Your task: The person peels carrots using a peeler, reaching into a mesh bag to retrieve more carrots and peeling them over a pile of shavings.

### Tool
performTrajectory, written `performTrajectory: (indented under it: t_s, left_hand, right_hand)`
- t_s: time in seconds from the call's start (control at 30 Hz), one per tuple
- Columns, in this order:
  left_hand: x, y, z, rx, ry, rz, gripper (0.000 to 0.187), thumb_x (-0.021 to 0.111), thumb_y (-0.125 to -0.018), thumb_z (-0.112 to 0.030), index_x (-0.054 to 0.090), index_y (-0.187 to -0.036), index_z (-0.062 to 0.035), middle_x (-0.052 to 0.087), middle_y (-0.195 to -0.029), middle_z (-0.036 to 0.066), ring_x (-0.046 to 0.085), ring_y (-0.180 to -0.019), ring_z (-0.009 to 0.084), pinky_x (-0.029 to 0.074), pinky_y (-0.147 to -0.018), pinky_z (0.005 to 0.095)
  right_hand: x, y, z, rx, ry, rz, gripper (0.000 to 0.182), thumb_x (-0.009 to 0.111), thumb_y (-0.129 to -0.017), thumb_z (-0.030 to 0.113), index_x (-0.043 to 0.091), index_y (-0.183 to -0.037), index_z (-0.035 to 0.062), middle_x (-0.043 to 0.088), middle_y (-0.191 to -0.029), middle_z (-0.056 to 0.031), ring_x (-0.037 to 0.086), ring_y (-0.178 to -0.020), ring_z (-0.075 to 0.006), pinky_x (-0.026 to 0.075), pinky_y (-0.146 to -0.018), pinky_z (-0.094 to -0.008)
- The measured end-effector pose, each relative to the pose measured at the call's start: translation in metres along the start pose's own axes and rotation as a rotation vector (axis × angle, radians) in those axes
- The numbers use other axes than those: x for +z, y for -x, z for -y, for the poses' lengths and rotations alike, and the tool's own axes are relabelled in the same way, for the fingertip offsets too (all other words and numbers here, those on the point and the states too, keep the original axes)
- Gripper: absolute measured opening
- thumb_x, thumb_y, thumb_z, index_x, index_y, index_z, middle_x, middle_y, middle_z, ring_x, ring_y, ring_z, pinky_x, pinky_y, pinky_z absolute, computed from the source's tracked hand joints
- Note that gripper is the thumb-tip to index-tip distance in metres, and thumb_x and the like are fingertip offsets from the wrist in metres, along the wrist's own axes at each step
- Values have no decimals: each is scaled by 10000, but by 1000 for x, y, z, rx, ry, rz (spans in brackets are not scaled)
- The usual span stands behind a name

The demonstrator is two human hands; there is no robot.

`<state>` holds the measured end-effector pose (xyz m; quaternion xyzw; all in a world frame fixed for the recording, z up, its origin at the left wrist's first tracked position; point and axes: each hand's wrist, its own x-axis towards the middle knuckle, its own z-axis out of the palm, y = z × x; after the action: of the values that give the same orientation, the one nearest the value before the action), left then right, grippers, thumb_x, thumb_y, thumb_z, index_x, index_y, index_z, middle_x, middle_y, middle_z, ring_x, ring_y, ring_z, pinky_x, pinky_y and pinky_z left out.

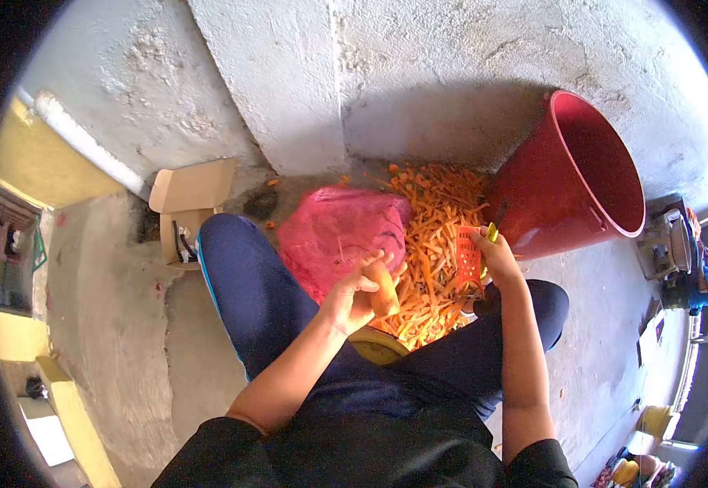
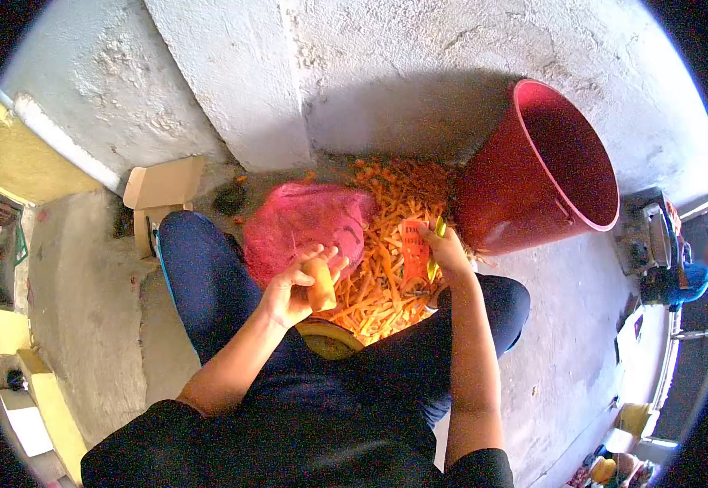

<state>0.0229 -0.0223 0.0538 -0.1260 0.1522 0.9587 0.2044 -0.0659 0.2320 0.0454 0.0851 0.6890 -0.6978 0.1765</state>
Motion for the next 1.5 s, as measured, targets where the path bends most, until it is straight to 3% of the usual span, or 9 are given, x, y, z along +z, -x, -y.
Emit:
performTrajectory:
  t_s: [0.13, 0.27, 0.3, 0.5, 0.6, 0.7, 0.8, 1.1, 1.5]
  left_hand:
    - [-13, -9, 1, -310, 243, -87, 202, 452, -714, -94, 500, -895, -18, 540, -953, 113, 514, -952, 295, 451, -790, 412]
    - [-54, -20, 16, -339, 167, 6, 255, 447, -821, -256, 500, -922, -27, 542, -949, 161, 543, -875, 293, 483, -740, 419]
    - [-35, -20, 19, -309, 22, -241, 337, 444, -835, -344, 499, -946, -30, 556, -914, 156, 559, -829, 299, 496, -709, 417]
    - [-9, -27, 19, -291, 150, -353, 430, 447, -815, -432, 493, -1000, -46, 573, -872, 137, 574, -744, 278, 512, -665, 408]
    - [-56, -31, 11, -593, 168, -58, 497, 460, -783, -501, 488, -995, -52, 562, -874, 118, 555, -705, 239, 500, -646, 368]
    - [-68, -27, 17, -441, -56, -183, 518, 457, -761, -551, 497, -969, -79, 551, -848, 86, 528, -696, 208, 472, -584, 337]
    - [-62, -36, 28, -97, -271, -635, 470, 438, -771, -552, 513, -927, -115, 544, -811, 57, 521, -723, 214, 441, -550, 365]
    - [-42, -25, 26, -130, 261, 3, 281, 518, -739, -272, 501, -942, -78, 540, -967, 112, 496, -935, 298, 356, -898, 444]
    - [-21, -30, 35, -131, 303, -125, 323, 483, -813, -220, 441, -1053, -8, 502, -1071, 160, 501, -991, 264, 415, -875, 367]
  right_hand:
    - [10, 1, -10, -49, -63, 18, 135, 488, -843, 154, 536, -884, 35, 560, -740, -1, 532, -647, -88, 441, -587, -244]
    - [29, -2, -23, -56, -188, -6, 122, 506, -832, 160, 534, -848, 42, 561, -738, -8, 538, -646, -98, 446, -593, -242]
    - [38, 3, -18, -67, -200, 2, 124, 515, -828, 171, 531, -855, 51, 563, -745, -7, 544, -652, -105, 458, -599, -251]
    - [69, 16, 6, -61, -373, -30, 155, 506, -833, 189, 523, -910, 55, 570, -789, -19, 550, -659, -113, 459, -585, -260]
    - [46, -5, -21, -45, -404, -19, 156, 498, -836, 189, 528, -906, 52, 571, -772, -14, 549, -639, -111, 460, -575, -252]
    - [48, -1, -9, 5, -417, -114, 102, 512, -829, 175, 519, -802, 77, 540, -686, 5, 524, -549, -102, 441, -489, -251]
    - [45, -4, -13, 54, -451, -156, 85, 524, -820, 167, 520, -810, 82, 547, -671, 3, 532, -542, -106, 439, -475, -245]
    - [51, -8, -23, 200, -555, -62, 145, 534, -813, 202, 555, -866, 69, 587, -727, -14, 554, -586, -123, 448, -522, -248]
    - [69, -2, -18, 45, -312, -140, 150, 545, -809, 188, 549, -885, 57, 576, -733, -2, 540, -591, -104, 445, -539, -245]
